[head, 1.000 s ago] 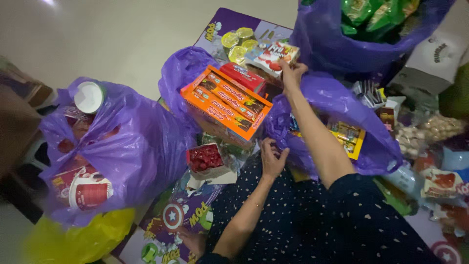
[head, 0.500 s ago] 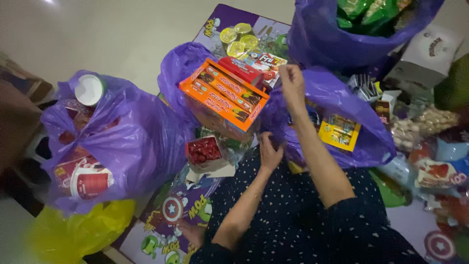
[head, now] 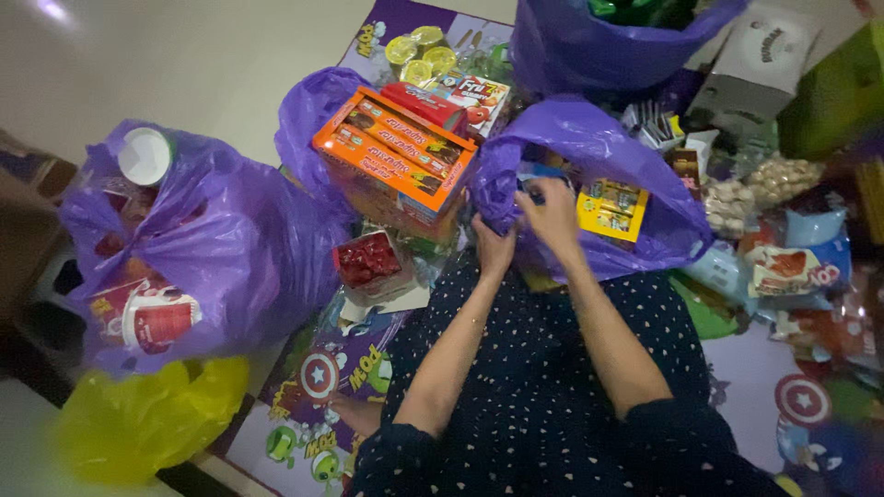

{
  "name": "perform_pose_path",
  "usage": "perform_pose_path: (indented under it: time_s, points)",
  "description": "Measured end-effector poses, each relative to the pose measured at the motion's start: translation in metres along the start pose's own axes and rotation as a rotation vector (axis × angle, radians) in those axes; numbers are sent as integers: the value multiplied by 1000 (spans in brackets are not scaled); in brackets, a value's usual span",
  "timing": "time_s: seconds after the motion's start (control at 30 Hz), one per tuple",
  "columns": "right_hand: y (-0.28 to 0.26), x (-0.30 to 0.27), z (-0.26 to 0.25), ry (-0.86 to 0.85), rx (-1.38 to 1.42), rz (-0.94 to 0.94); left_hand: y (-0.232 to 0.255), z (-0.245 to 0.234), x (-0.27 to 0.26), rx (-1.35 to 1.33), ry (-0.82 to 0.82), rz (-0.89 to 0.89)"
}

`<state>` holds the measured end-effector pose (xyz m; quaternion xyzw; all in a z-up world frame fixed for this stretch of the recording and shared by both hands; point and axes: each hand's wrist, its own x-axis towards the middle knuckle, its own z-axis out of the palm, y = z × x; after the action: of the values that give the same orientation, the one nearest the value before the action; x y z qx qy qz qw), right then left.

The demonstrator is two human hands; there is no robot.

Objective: The person unboxes various grocery items including biscuit boxes, snacks, and drink packets from several purple plastic bags, placing them onto the floor.

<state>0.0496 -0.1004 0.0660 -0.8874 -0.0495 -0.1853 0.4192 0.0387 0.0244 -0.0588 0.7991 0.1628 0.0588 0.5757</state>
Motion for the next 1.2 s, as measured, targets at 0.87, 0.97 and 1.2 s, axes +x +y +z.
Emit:
perform_pose_path:
  time_s: [0.87,0.97,1.2]
  points:
    - [136,-106,-143,-5,-51,253,32,-2,10,-259,-171,-196]
    - [116,-109,-167,-153,123,148,13,-5,12,-456,-288,-289]
    - [30,-107,-215,-870,-97,288,63,-48,-25,11,-286,53]
